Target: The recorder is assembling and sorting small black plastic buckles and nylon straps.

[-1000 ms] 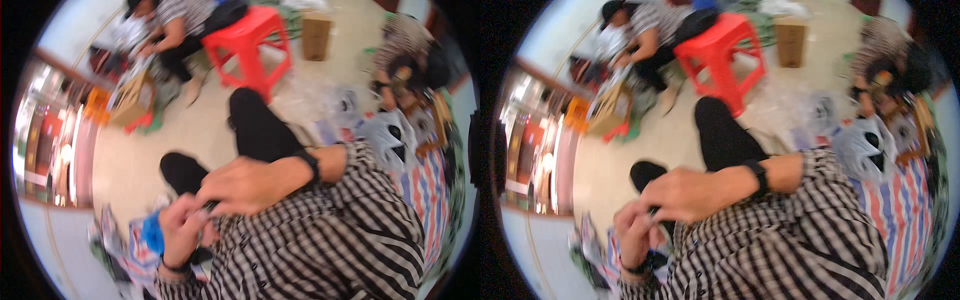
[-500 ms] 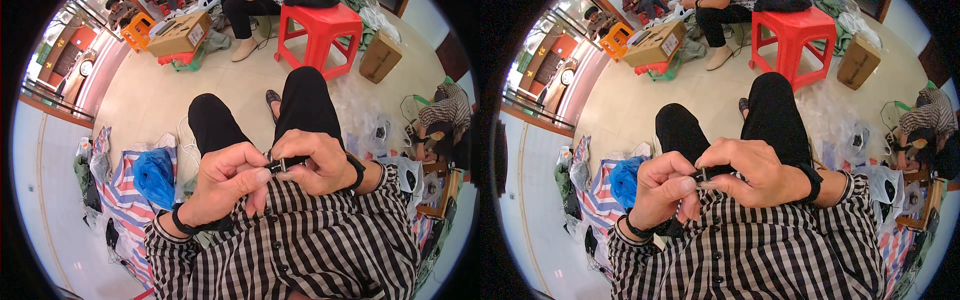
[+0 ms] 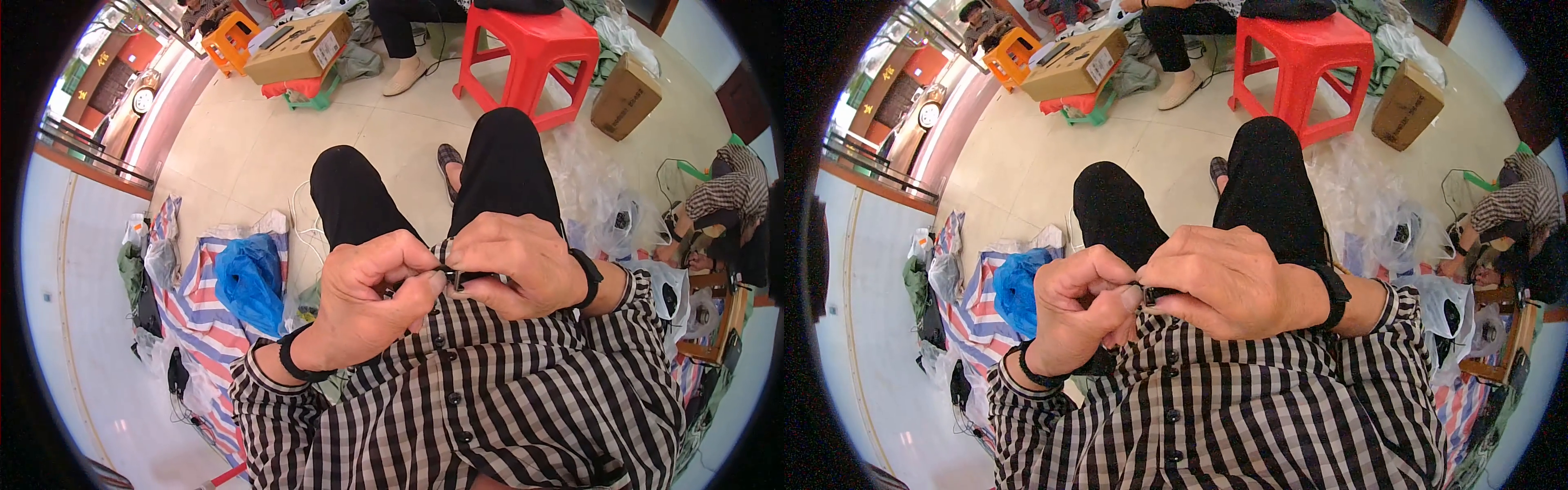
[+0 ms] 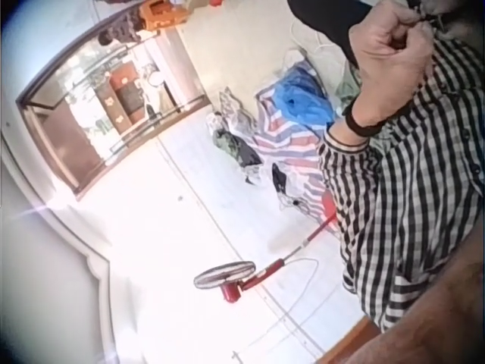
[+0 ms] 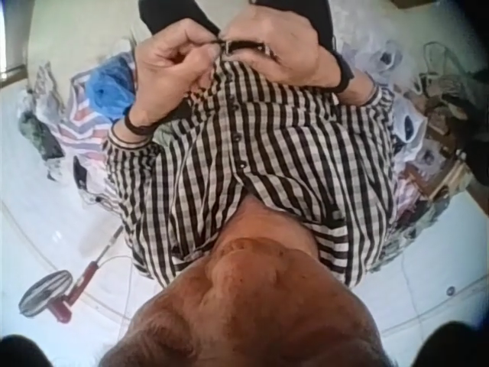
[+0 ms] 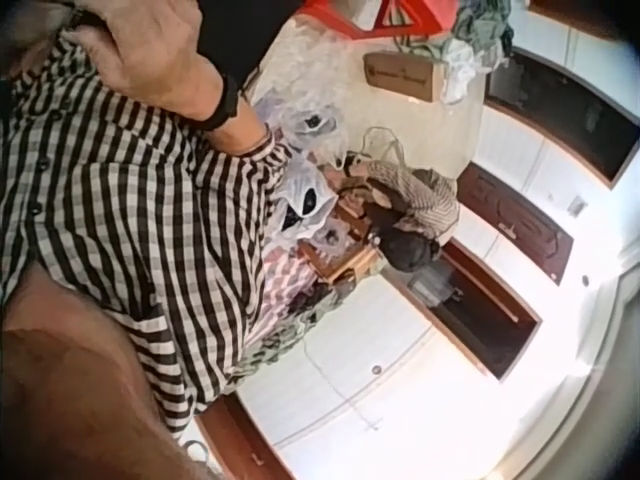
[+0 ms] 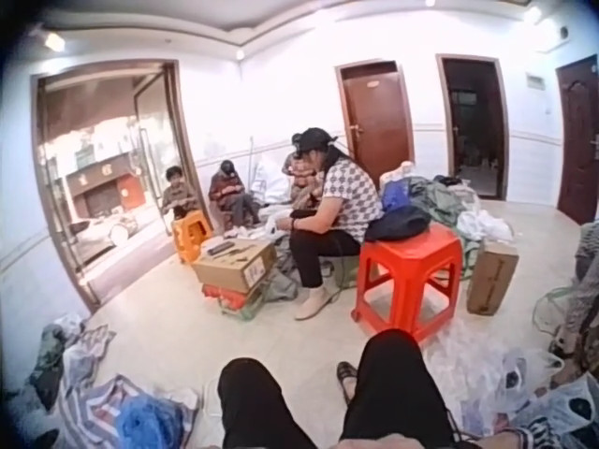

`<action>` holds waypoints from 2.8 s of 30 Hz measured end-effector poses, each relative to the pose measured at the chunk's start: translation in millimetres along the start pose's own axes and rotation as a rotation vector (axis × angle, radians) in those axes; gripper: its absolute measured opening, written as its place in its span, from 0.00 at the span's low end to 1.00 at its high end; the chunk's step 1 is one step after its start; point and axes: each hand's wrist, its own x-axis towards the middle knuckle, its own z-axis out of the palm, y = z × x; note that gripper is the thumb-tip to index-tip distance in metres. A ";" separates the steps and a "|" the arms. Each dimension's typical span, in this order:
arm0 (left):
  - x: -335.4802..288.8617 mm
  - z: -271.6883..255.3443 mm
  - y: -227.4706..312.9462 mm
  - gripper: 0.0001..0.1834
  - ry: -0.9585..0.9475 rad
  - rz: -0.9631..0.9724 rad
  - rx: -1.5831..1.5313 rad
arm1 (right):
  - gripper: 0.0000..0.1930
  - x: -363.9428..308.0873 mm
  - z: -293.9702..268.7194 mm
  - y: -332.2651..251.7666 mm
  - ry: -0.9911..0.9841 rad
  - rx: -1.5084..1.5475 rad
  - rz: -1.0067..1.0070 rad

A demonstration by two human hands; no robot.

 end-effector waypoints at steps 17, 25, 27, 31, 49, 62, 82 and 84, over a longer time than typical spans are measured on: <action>3.4 -6.9 -20.7 0.04 0.081 0.400 0.540 | 0.12 17.7 -12.7 5.8 -0.432 0.111 0.119; -1.6 -6.1 -24.5 0.02 -0.011 0.241 0.414 | 0.12 13.6 -7.1 -1.2 -0.353 -0.005 0.084; -5.2 -7.1 -15.6 0.01 -0.080 0.123 0.337 | 0.11 11.0 -7.1 -1.7 -0.365 0.015 0.098; -4.8 -8.8 -14.4 0.06 -0.180 0.052 0.133 | 0.11 7.5 -6.7 -2.2 -0.341 0.024 0.146; -2.9 -4.7 3.4 0.12 -0.180 0.623 0.783 | 0.12 -1.2 -9.8 6.6 -0.058 -0.072 -0.201; 7.5 3.3 -15.6 0.09 0.073 1.297 0.979 | 0.10 6.8 -9.1 2.4 0.053 -0.279 -0.708; 1.4 -17.2 28.1 0.05 -0.182 -0.207 0.122 | 0.11 10.5 -0.6 -11.5 -0.150 0.619 0.680; 1.8 -15.4 23.9 0.04 -0.157 -0.190 0.117 | 0.13 9.7 -1.1 -8.5 -0.181 0.248 0.328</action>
